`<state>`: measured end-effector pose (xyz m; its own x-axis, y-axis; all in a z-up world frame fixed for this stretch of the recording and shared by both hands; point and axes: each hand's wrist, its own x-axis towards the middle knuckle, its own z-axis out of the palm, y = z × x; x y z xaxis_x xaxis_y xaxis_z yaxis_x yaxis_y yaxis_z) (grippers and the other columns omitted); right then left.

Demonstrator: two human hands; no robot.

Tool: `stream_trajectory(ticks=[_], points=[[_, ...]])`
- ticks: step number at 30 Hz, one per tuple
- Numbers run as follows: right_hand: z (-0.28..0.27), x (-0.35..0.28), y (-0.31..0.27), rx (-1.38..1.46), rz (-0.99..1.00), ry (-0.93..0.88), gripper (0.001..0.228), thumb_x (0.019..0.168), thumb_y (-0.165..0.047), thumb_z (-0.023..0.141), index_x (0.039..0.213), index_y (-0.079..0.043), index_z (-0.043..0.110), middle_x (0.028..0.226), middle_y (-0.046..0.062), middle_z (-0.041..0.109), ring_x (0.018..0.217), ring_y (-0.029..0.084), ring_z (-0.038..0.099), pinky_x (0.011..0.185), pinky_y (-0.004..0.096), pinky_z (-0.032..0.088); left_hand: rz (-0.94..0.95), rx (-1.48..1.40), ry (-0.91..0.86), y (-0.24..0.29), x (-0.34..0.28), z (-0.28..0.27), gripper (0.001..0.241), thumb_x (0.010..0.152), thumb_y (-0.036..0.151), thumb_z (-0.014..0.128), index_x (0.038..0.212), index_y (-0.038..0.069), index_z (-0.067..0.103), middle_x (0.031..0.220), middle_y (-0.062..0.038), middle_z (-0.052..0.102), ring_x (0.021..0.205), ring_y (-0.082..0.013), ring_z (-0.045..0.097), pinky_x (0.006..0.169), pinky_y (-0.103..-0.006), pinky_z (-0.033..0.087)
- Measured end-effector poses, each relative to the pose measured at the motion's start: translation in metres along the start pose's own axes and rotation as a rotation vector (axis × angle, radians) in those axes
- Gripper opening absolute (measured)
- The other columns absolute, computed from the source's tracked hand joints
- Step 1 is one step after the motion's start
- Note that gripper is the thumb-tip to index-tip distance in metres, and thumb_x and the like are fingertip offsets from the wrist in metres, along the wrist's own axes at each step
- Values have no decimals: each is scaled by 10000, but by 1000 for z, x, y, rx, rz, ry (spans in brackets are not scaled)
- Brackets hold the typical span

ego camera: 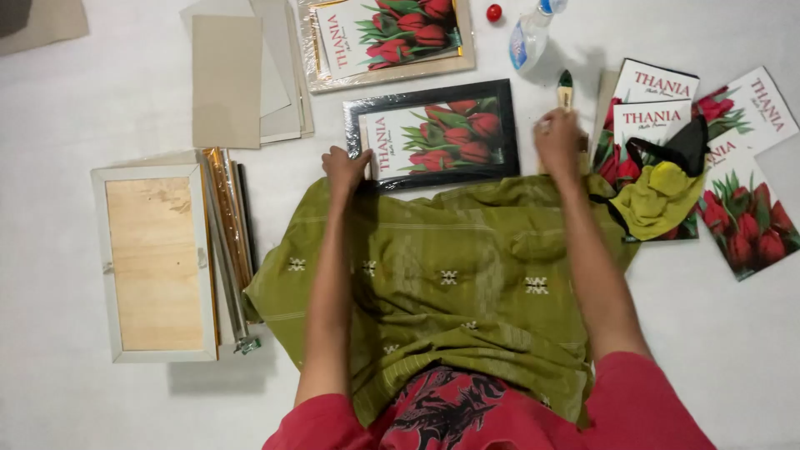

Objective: Cleaning and preparing picture frames using a brush and cloth

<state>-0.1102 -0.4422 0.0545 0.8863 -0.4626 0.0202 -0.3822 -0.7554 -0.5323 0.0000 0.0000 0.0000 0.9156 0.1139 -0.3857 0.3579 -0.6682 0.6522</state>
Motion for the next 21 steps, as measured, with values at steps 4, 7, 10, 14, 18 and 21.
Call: stream_trajectory(ticks=[4,7,10,14,18,21], points=[[58,-18,-24,-83,42,-74,546,864,-479,773,1127,-33,597,1151,213,502,1113,508,567,893,620,493,-136,-11,10,16,5,10,1100,729,653,861,1354,-124,399,1405,-391,368,1399,-580,342,1170,-622,360],[72,-28,-50,-126,98,3,644,822,-427,784,1178,28,501,1176,280,462,1152,561,499,911,670,463,-265,-67,26,8,24,23,1152,697,680,865,1384,-97,364,1442,-363,322,1419,-536,328,1096,-684,389],[72,-28,-52,-28,187,-61,680,885,-435,752,1240,22,396,1257,258,341,1227,566,341,943,720,419,-231,-162,-14,-2,27,17,1119,713,677,851,1395,-74,381,1426,-388,351,1383,-557,380,1112,-665,394],[58,-41,-59,4,176,-64,701,903,-480,747,1254,20,403,1313,349,337,1250,616,344,1048,706,321,-73,-589,-127,21,-14,-17,475,841,358,841,1061,33,573,837,-121,625,788,-233,633,693,-407,542],[35,-48,-79,74,247,-85,728,930,-504,733,1342,-7,398,1363,343,362,1284,600,361,1114,686,272,22,-825,-101,49,-49,-37,312,892,204,801,1009,66,548,739,-64,608,689,-150,608,611,-276,545],[28,-51,-68,152,318,-166,686,993,-572,606,1419,-67,420,1426,297,403,1330,545,412,1128,632,303,99,-828,-92,65,-84,-58,277,923,255,774,1002,124,543,764,-66,614,737,-149,576,655,-277,519]])
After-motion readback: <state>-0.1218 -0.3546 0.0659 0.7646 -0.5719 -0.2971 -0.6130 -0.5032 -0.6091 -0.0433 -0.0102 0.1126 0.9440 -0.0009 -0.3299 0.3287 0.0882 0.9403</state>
